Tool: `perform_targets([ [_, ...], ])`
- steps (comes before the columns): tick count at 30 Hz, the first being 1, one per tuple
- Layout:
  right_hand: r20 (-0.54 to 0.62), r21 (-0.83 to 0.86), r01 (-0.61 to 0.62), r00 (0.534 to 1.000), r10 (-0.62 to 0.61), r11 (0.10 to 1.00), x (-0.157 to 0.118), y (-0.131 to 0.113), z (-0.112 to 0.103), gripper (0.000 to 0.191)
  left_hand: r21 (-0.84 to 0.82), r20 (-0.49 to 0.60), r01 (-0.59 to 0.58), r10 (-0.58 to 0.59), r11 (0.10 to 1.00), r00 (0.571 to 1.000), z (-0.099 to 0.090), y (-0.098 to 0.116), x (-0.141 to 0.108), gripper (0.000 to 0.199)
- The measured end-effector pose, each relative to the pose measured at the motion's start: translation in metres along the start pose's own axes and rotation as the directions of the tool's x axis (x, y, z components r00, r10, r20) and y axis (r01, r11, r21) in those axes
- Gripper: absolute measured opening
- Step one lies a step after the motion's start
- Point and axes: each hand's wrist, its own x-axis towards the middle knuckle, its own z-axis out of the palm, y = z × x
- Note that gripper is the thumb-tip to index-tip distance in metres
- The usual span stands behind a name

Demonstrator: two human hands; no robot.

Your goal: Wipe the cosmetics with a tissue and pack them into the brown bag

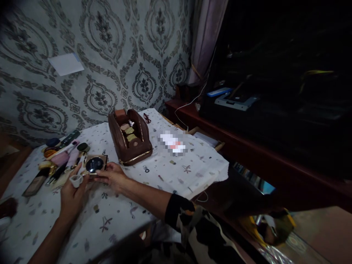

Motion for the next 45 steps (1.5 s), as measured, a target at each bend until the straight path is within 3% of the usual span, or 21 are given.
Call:
perform_targets([
  [7,0.057,-0.079,-0.058,0.996,0.062,0.995,-0.002,-0.005,0.002,0.057,0.104,-0.005,-0.108,0.110,0.989,0.994,-0.007,-0.005,0.003,0.054],
  [12,0.112,-0.103,-0.006,0.994,0.018,0.995,-0.005,-0.005,0.001,0.076,0.206,0.102,-0.250,0.233,0.946,0.967,-0.006,-0.014,0.001,0.056],
  [17,0.101,-0.165,0.055,0.994,-0.038,0.985,-0.006,0.008,0.003,0.072,0.324,0.214,-0.371,0.315,0.870,0.925,-0.001,-0.011,-0.004,0.058],
  [21,0.063,-0.084,0.026,0.998,-0.021,0.996,-0.008,0.013,0.011,0.056,0.343,0.275,-0.567,0.497,0.749,0.823,0.007,-0.007,-0.007,0.057],
  [25,0.038,0.055,-0.170,0.985,0.168,0.984,-0.011,0.002,0.016,0.047,0.280,0.340,-0.734,0.651,0.619,0.679,0.011,-0.003,-0.008,0.049],
  [29,-0.014,0.182,-0.305,0.950,0.312,0.935,-0.011,-0.012,0.016,0.058,0.204,0.330,-0.776,0.705,0.596,0.628,0.010,0.001,-0.007,0.044],
  [32,-0.006,0.245,-0.287,0.955,0.297,0.926,-0.010,-0.018,0.016,0.053,0.165,0.320,-0.763,0.698,0.625,0.641,0.008,0.003,-0.008,0.045],
  [34,-0.003,0.289,-0.261,0.962,0.273,0.921,-0.009,-0.020,0.015,0.049,0.161,0.269,-0.735,0.688,0.658,0.674,0.007,0.004,-0.008,0.049],
  [39,0.026,0.341,-0.250,0.966,0.257,0.906,-0.009,-0.022,0.014,0.049,0.189,0.163,-0.590,0.567,0.785,0.807,0.006,0.008,-0.010,0.058],
  [45,0.144,0.264,-0.403,0.915,0.377,0.877,-0.010,-0.018,0.011,0.045,0.184,0.024,-0.326,0.327,0.927,0.945,0.006,0.017,-0.013,0.057],
])
